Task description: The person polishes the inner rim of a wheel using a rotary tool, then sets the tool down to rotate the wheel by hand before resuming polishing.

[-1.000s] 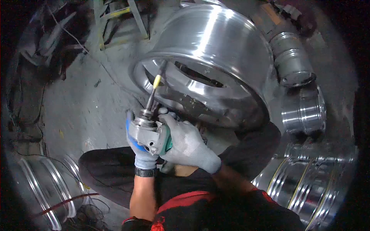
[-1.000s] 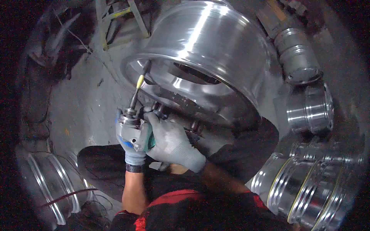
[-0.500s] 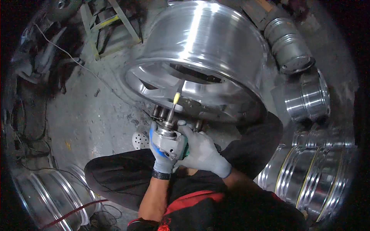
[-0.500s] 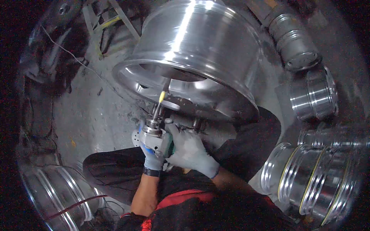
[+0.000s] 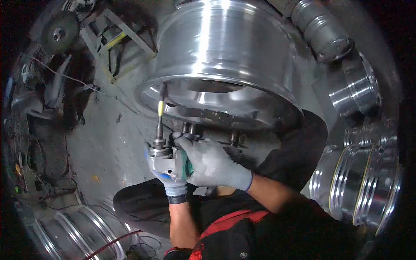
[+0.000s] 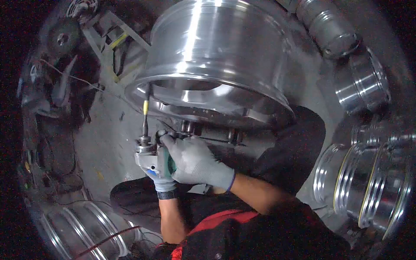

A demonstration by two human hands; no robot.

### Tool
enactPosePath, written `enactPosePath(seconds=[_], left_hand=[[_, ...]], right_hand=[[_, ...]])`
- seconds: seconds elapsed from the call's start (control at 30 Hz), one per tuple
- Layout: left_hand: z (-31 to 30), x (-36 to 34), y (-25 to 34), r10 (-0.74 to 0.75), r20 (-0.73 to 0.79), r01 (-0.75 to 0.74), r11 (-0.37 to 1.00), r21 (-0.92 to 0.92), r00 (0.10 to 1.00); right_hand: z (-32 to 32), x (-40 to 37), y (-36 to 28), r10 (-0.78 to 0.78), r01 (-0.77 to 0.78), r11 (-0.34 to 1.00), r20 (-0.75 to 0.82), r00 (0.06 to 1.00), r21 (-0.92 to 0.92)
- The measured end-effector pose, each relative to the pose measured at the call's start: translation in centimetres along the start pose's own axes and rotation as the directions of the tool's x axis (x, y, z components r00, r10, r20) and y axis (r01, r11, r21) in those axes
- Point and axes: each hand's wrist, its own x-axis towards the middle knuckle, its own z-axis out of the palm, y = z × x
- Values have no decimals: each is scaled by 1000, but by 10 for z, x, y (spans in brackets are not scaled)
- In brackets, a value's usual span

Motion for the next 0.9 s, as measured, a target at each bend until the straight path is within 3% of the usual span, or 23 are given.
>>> enactPosePath(seconds=[0.03,0.1,0.17,0.23,0.27,0.3,0.4,0.43,0.47,0.5,0.53,0.57,0.6,0.63,0.7,0.73,0.8,0.83,0.87,0.9], left_hand=[[7,-3,8,-2,13,2,1000,13,1000],[19,-8,18,-240,36,227,841,-491,970],[-4,-5,-8,-221,-24,184,862,-472,975],[-1,-7,-17,-36,-28,33,994,-106,999],[2,-12,-25,-90,-68,71,970,-234,994],[9,-13,-32,289,-18,-248,849,466,957],[27,-24,-39,108,-18,-94,927,364,994],[37,-29,-22,-455,-87,404,851,-335,886],[34,-35,-37,-124,-78,139,961,238,989],[23,-38,-57,161,116,-196,681,706,980],[10,-32,-72,-212,73,213,977,-6,975],[4,-33,-82,-94,124,56,958,281,988],[15,-34,-66,-243,187,210,961,178,952],[28,-34,-45,-372,261,364,928,81,890],[27,-31,-22,-495,231,543,800,-254,838],[20,-22,-12,-382,52,385,915,-118,923],[2,2,7,-207,-156,195,977,-88,966],[-9,15,21,-48,-194,58,997,49,980],[-25,30,34,121,-48,-110,975,195,991],[-15,44,58,181,-56,-161,953,258,982]], right_hand=[[0,0,0,8,-8,1000,-15,1000,9],[1,0,0,19,-16,999,72,997,-43],[6,-11,5,25,-25,999,19,1000,-21],[4,-20,10,29,-29,1000,-31,999,0],[0,-25,12,102,-101,995,60,993,-18],[-3,-30,14,175,-171,984,152,973,-41],[-15,-42,18,269,-264,963,222,937,-53],[-19,-46,21,296,-289,955,249,922,-67],[-20,-51,24,298,-290,954,255,920,-70],[-20,-58,27,294,-289,956,251,922,-59],[-20,-67,28,280,-268,960,193,941,-84],[-19,-77,30,263,-249,962,135,955,-111],[-5,-91,39,203,-201,972,4,979,-121],[-4,-100,40,195,-194,975,3,981,-111],[-3,-112,42,101,-119,987,-159,982,-105],[-6,-116,41,80,-97,991,-163,983,-97],[2,-127,47,50,-64,987,-93,994,-148],[5,-130,50,35,-37,977,-15,999,-209],[8,-131,51,32,-36,980,-25,999,-195],[12,-131,52,59,-44,991,117,991,-128]])
